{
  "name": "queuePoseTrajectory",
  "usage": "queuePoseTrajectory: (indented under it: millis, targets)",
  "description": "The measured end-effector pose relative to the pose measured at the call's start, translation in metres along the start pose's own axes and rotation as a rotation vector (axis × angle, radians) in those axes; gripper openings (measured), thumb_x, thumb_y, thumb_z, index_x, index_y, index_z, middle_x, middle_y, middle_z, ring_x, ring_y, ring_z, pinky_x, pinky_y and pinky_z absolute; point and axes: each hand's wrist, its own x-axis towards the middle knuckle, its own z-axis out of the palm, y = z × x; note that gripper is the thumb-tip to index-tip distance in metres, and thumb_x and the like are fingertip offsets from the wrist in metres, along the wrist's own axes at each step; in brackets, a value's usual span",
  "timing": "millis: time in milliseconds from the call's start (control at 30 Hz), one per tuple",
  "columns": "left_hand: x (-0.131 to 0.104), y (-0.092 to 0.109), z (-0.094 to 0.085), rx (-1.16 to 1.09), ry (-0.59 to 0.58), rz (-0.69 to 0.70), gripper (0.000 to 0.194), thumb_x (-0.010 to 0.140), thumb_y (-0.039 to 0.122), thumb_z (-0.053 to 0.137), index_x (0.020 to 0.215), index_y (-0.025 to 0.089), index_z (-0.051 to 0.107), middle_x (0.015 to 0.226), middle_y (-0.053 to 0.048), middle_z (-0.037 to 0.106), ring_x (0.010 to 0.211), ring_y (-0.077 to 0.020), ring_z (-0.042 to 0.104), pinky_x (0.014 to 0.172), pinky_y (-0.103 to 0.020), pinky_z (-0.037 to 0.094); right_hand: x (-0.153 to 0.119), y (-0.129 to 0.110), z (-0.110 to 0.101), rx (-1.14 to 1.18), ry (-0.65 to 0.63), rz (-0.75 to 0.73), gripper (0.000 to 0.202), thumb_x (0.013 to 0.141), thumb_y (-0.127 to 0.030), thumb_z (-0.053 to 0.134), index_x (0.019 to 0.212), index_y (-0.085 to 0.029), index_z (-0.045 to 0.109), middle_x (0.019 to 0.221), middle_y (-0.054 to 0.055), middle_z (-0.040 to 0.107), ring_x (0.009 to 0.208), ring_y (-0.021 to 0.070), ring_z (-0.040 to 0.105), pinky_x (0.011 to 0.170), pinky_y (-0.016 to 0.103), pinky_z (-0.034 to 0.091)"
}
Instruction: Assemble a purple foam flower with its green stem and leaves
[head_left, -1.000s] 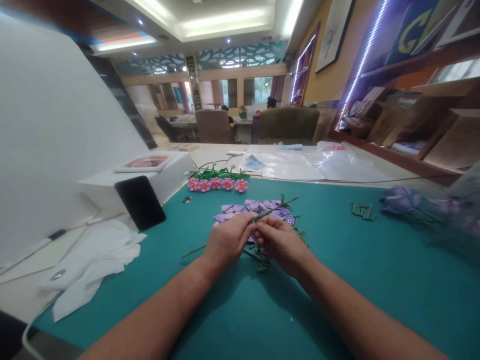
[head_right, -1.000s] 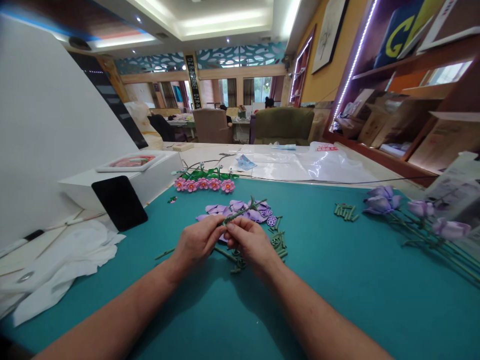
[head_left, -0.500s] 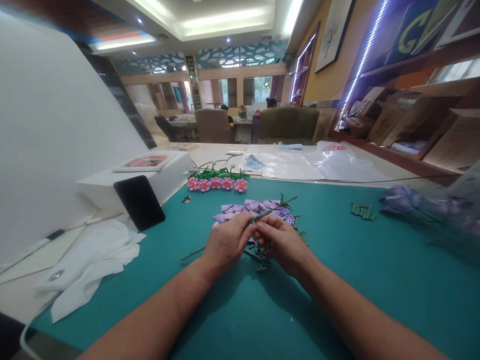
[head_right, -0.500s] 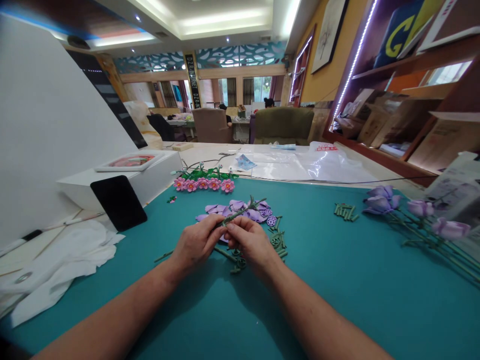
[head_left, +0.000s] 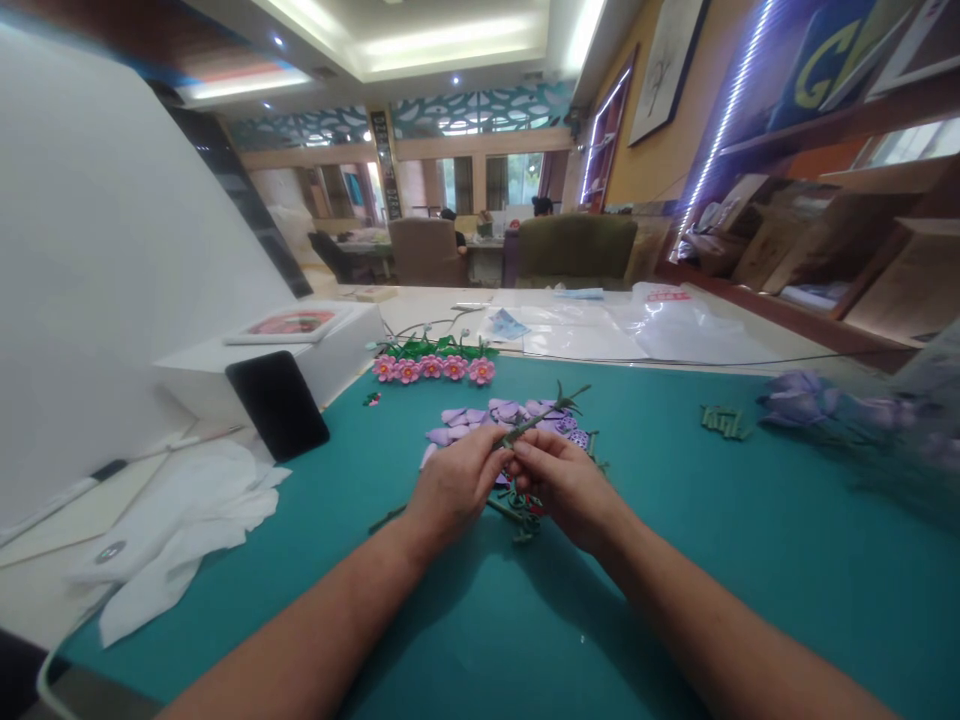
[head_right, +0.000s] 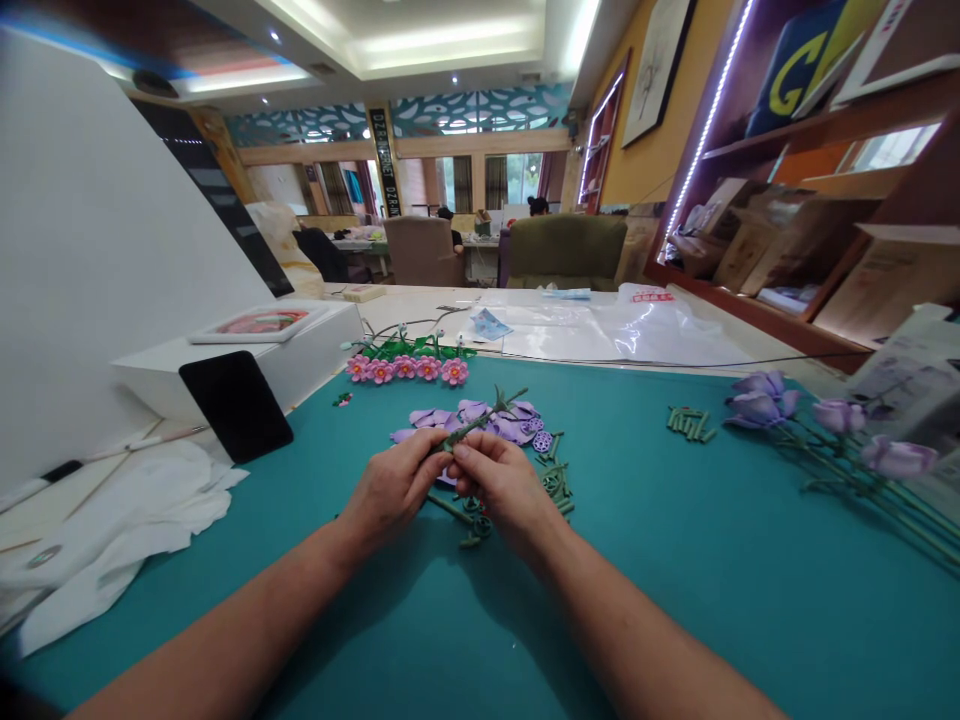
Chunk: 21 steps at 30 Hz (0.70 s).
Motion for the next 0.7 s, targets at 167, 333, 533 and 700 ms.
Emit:
queuePoseTrajectory:
  millis: [167, 333, 533, 700]
  targets:
    - [-0.001, -0.001, 0.001, 0.003, 0.009, 0.014, 0.026, 0.096, 0.029, 0.041, 0.112, 0.020, 0.059, 0.100, -0.005, 0.072, 0.087, -0.0175, 0.068, 0.074, -0.026, 0.051, 0.000, 0.001, -0.001, 0.002, -0.002, -0.010, 0.035, 0.056, -0.043, 0.085, 0.064, -0.017, 0.062, 0.059, -0.002, 0.062, 0.051, 0.0067, 0.050, 0.051, 0.021, 0.035]
    - [-0.002, -0.002, 0.002, -0.005, 0.038, 0.033, 0.028, 0.096, 0.030, 0.040, 0.113, 0.020, 0.060, 0.101, -0.005, 0.072, 0.088, -0.0172, 0.068, 0.078, -0.026, 0.051, -0.001, 0.000, -0.002, -0.020, -0.037, -0.030, 0.033, 0.060, -0.043, 0.083, 0.065, -0.017, 0.064, 0.060, -0.002, 0.062, 0.052, 0.0071, 0.050, 0.052, 0.022, 0.037]
    - [0.001, -0.001, -0.010, -0.107, 0.078, -0.020, 0.029, 0.095, 0.033, 0.041, 0.110, 0.017, 0.060, 0.100, -0.007, 0.072, 0.087, -0.0182, 0.067, 0.076, -0.027, 0.051, 0.003, -0.008, -0.011, -0.130, 0.024, -0.007, 0.038, 0.061, -0.049, 0.081, 0.075, -0.016, 0.070, 0.067, 0.001, 0.067, 0.056, 0.0086, 0.054, 0.056, 0.023, 0.042]
    - [0.005, 0.002, -0.018, -0.173, 0.069, -0.079, 0.029, 0.094, 0.033, 0.040, 0.107, 0.019, 0.061, 0.089, -0.004, 0.071, 0.080, -0.0169, 0.065, 0.069, -0.025, 0.048, 0.008, -0.019, -0.028, -0.252, 0.111, -0.030, 0.033, 0.061, -0.045, 0.080, 0.075, -0.018, 0.070, 0.066, 0.001, 0.066, 0.053, 0.0088, 0.052, 0.053, 0.024, 0.041]
